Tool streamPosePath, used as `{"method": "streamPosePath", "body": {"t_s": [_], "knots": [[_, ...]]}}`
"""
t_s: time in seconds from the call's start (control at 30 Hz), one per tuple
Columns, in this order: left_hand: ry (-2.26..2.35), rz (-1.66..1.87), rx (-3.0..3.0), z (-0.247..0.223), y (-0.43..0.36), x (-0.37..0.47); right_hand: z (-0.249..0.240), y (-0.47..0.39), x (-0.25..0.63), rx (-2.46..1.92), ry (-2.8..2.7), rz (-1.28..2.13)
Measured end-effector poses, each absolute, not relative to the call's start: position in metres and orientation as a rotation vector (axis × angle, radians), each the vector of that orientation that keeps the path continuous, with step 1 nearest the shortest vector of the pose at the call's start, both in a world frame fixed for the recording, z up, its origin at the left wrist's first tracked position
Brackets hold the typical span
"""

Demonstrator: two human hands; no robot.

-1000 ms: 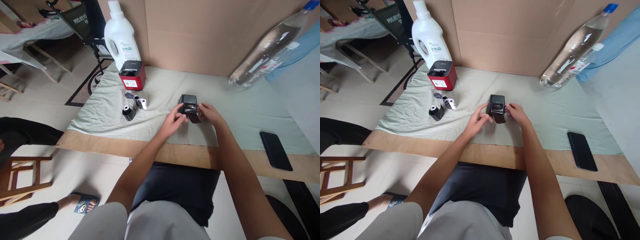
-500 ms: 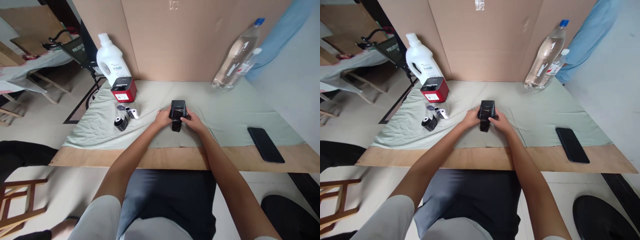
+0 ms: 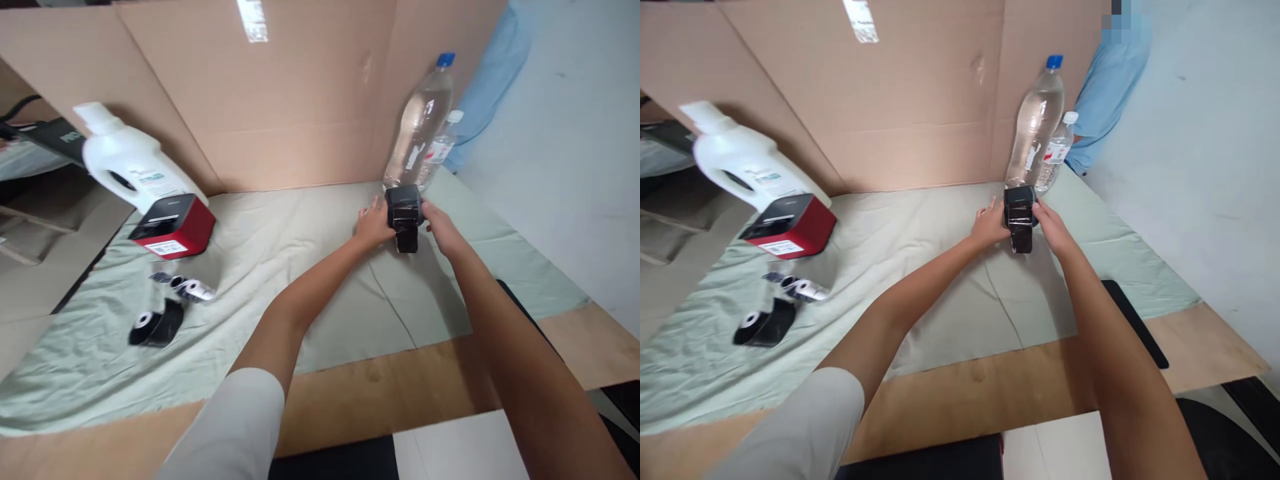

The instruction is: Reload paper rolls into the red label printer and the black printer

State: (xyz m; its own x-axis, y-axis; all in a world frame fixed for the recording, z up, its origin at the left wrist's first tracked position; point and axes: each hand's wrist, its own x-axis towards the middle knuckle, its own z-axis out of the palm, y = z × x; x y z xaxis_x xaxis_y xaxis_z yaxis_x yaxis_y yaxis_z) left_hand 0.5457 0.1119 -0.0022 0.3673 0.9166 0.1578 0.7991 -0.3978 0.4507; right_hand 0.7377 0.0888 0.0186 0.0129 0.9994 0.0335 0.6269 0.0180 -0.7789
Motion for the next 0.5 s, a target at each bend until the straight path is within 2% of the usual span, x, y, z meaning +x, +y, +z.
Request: {"method": "streamPosePath", "body": {"t_s": [0.2,0.5], "knots": [[1.517,0.542,2.29,-0.014,0.143,0.607,-0.008,0.131,0.791,-1.692,-1.402,0.827],[1.558,0.544,2.219,-0.02,0.155,0.619,-0.008,0.15,0.777,-1.788,-1.209,0.928]]}}
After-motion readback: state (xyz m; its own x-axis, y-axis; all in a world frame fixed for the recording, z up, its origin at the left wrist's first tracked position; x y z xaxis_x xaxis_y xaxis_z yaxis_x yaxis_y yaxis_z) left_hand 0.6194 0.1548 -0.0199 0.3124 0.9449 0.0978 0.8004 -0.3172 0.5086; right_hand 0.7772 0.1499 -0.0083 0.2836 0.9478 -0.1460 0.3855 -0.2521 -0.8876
